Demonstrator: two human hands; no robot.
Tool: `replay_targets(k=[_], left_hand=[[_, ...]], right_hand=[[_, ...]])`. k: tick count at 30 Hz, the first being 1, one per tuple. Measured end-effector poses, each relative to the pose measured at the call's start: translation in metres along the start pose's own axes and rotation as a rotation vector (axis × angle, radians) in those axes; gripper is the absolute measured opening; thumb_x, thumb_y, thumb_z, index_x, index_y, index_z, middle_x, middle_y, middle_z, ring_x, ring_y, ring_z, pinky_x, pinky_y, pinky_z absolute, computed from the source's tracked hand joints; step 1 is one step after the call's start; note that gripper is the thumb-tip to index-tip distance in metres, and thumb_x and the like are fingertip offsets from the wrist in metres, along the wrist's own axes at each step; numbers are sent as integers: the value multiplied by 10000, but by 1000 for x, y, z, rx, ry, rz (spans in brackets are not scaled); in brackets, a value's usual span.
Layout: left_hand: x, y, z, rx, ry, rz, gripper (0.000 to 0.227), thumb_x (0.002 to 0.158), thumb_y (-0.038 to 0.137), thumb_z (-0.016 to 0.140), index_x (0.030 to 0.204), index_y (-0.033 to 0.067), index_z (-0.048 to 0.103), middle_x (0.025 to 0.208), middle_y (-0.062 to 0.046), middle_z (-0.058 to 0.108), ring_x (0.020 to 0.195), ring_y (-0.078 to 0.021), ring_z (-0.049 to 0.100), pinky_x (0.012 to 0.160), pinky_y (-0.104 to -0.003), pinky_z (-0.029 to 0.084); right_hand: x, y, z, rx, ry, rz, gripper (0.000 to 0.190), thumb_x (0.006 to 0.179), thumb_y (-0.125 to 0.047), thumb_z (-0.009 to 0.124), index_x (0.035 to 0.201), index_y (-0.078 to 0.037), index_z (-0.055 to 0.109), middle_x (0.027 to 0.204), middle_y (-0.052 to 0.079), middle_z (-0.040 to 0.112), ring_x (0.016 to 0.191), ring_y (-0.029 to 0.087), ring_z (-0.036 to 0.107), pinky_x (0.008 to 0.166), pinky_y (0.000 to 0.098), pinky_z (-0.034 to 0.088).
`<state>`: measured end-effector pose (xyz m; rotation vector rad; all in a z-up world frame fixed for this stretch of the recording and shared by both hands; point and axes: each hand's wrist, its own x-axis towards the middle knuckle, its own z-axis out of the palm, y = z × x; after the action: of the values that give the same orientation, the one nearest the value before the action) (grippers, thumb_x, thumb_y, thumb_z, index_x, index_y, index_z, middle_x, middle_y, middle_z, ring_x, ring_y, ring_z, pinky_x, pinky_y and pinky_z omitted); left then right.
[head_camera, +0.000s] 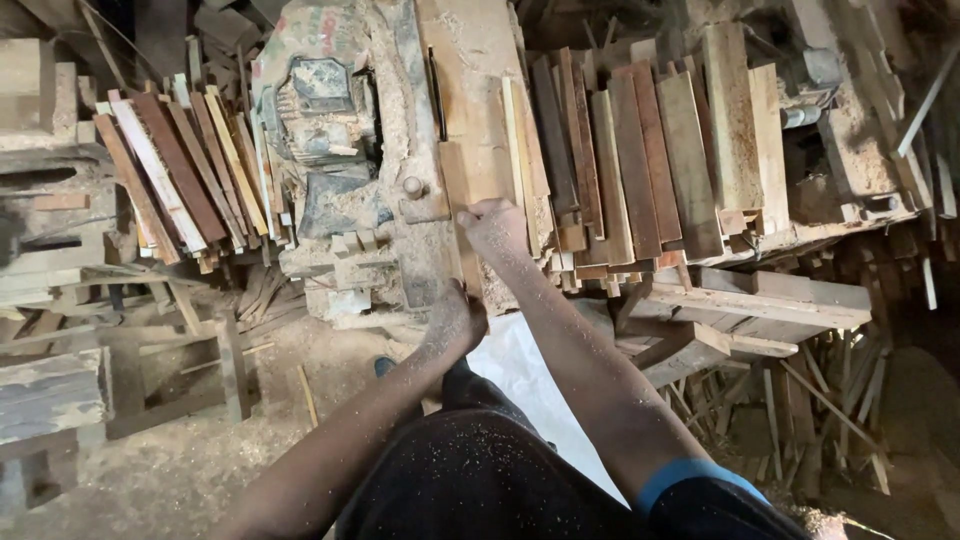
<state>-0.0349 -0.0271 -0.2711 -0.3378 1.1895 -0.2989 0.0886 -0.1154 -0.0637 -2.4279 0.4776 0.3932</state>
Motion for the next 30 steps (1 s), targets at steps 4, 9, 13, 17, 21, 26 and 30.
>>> replay_targets(k=[4,9,13,17,21,26,30], left_hand=[[-152,-55,30,1728,-181,890,630,786,273,673,1301,-16,454,1070,-188,711,1048,-377,697,791,-456,587],[-207,-75,60,2470,-201,1133,1040,764,143,676,1567,-78,54,1391,-387,530,1323,-497,536,1138,-523,458],[-211,-65,75,2311,-229,816,775,856,152,583,1510,-23,205,899,-217,677,844,-346,669,727,-411,554],[-265,-70,98,1951,-413,555,616,909,57,657,1473,43,411,836,-241,719,610,-302,742,527,-372,669],[-301,-77,125,1818,-496,587,559,917,55,671,1445,58,488,897,-224,687,712,-314,766,638,-412,696],[-319,-93,157,2043,-470,1153,456,721,170,855,1127,30,699,920,-143,606,830,-302,737,688,-403,656],[-317,-100,160,2108,-475,1380,497,762,44,770,1205,24,546,1036,-196,530,945,-486,685,794,-539,633]], right_hand=[[26,13,26,70,34,-56,245,865,-436,724,1031,-284,822,973,45,806,1031,299,761,900,454,624],[224,140,208,110,73,-132,204,863,-365,731,993,-245,833,970,102,802,1047,360,747,918,491,611],[107,100,82,70,48,-98,271,858,-448,718,1044,-276,816,1005,45,800,1055,323,750,931,469,615],[29,19,22,230,30,-23,503,839,-471,805,1196,-117,770,1125,121,791,1070,316,754,878,458,639],[-23,-16,-95,835,64,3,418,851,-188,854,1179,34,721,949,147,759,704,229,751,637,351,661],[11,8,-127,1327,-143,-310,366,988,-249,768,1300,-75,690,1107,104,750,1041,276,749,914,473,637],[-18,-11,-140,1357,-152,-373,405,1005,-135,721,1385,-16,647,1085,119,691,1039,295,747,958,496,630]])
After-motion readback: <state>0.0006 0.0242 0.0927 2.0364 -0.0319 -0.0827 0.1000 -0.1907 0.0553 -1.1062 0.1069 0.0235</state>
